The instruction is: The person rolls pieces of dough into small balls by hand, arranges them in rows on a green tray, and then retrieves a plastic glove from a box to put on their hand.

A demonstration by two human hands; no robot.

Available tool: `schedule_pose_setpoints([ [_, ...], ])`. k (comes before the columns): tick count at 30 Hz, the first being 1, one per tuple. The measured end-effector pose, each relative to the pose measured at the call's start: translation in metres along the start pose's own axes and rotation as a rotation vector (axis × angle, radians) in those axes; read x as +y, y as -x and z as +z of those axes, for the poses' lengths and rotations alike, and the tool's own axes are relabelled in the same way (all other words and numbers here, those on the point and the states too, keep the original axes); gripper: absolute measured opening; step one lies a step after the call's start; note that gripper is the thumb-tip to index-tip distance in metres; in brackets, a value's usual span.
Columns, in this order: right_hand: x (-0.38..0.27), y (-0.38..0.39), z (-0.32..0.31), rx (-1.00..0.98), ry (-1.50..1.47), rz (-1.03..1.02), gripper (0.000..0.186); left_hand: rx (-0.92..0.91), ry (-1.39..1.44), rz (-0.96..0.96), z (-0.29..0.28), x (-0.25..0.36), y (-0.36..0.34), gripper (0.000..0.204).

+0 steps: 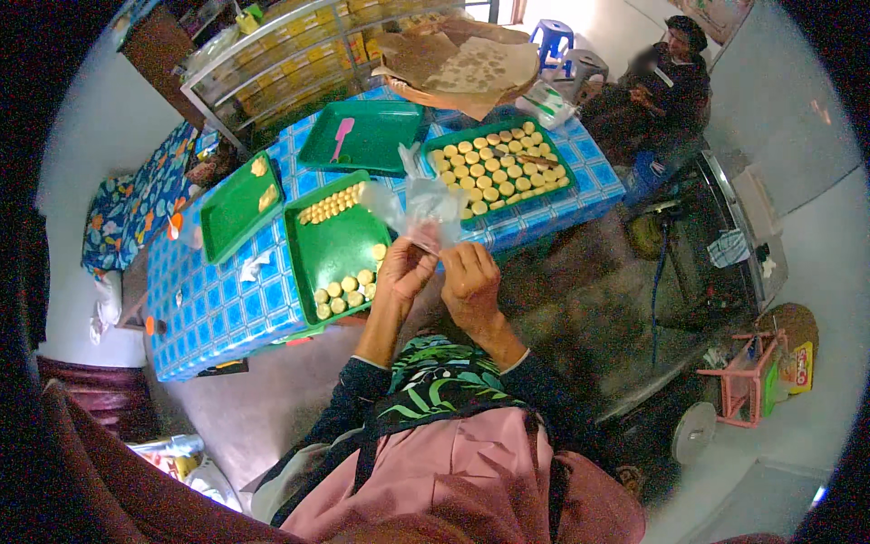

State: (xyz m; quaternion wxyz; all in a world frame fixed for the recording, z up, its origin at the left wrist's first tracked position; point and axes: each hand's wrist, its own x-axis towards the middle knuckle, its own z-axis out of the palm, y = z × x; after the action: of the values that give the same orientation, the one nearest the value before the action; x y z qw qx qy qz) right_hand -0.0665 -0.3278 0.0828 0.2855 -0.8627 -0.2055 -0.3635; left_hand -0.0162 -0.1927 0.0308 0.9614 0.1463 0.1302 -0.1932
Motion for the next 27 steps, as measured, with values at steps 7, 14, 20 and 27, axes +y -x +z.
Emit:
schedule_pose_setpoints([
  [7, -0.008, -0.007, 0.019, 0.002, -0.076, 0.025, 0.013, -0.116, 0.037, 0.130, -0.001, 0.009, -0.003, 0.026],
  [14, -0.019, -0.040, 0.036, 0.045, -0.138, -0.063, 0.011, -0.213, -0.414, 0.441, 0.060, 0.022, 0.004, 0.043],
  [20, -0.021, -0.056, 0.053, 0.006, -0.172, -0.105, 0.009, -0.340, -0.603, 0.104, 0.032, 0.063, -0.029, 0.060],
  [27, -0.022, -0.058, 0.048, -0.085, -0.184, -0.055, 0.006, -0.487, -0.472, 0.004, 0.040, 0.055, -0.048, 0.069],
])
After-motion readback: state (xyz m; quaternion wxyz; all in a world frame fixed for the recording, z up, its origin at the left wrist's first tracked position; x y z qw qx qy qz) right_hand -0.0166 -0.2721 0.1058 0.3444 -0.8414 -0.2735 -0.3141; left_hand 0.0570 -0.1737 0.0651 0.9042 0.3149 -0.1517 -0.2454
